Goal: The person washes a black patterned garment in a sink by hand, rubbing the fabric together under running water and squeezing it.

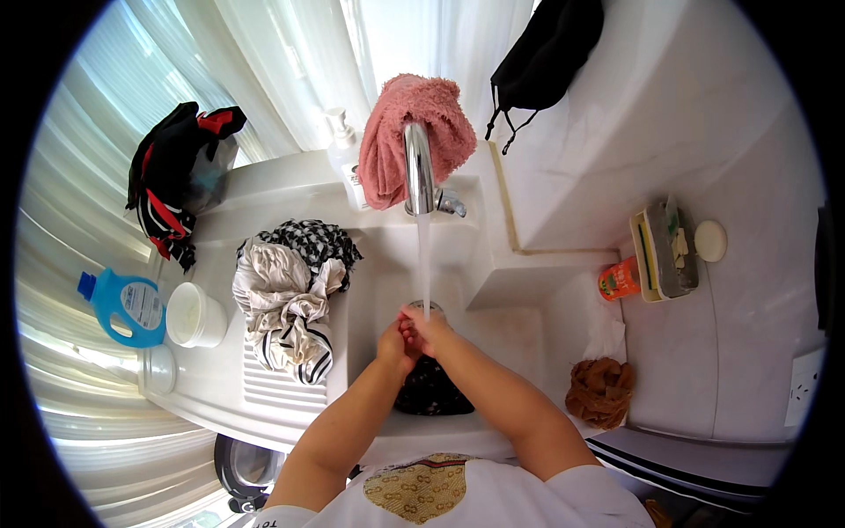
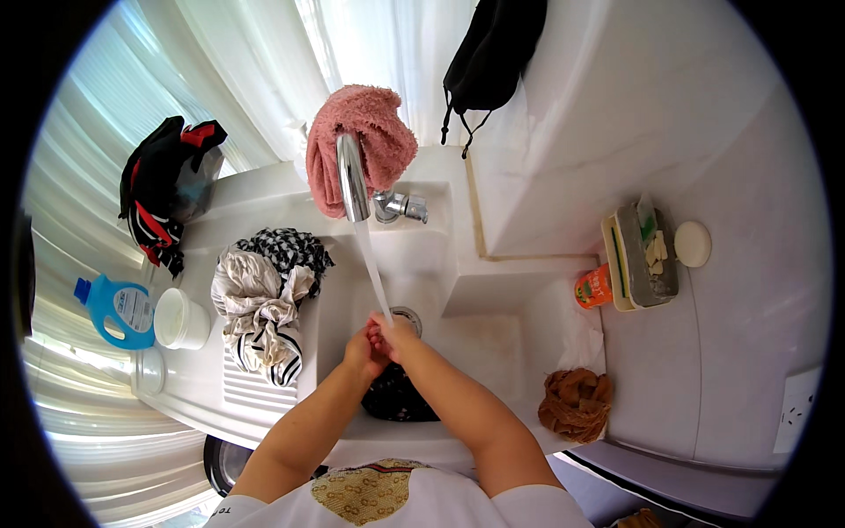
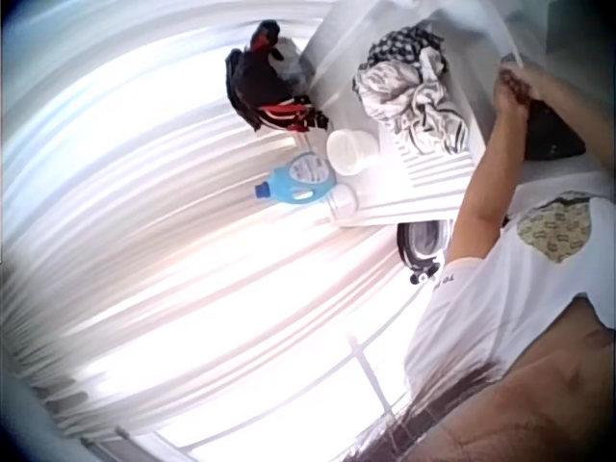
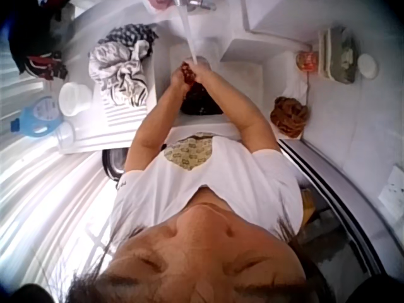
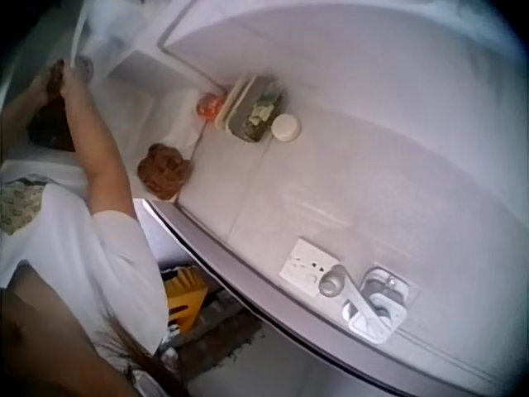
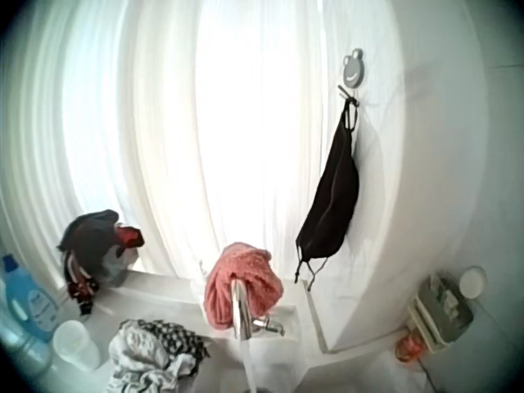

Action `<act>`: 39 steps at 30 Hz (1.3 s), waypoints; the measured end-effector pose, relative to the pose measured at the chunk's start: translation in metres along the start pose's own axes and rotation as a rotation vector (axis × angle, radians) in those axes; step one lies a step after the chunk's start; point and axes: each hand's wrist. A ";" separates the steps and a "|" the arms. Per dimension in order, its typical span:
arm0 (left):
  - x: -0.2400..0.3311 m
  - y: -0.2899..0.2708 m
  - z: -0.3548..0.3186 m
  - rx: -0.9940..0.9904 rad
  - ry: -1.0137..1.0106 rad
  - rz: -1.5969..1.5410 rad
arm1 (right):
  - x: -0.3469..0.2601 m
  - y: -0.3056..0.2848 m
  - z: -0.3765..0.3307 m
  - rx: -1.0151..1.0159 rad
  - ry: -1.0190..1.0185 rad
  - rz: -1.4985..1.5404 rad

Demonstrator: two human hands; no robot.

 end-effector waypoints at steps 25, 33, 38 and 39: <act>-0.022 0.020 -0.070 -0.234 0.409 2.378 | 0.043 -0.162 0.028 0.202 -0.665 -1.870; -0.001 0.018 -0.073 -0.504 0.177 2.468 | 0.024 -0.203 -0.026 1.127 -0.687 -1.490; -0.002 0.022 -0.064 -0.450 0.203 2.430 | 0.066 -0.142 0.042 0.350 -1.021 -1.499; 0.005 0.021 -0.064 -0.441 0.151 2.406 | 0.066 -0.126 0.049 0.097 -1.114 -1.224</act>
Point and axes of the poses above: each hand's wrist, its own z-axis towards the middle knuckle, its own y-axis out of the palm, x = y × z, and after that the axes turned 5 degrees about z, right-handed
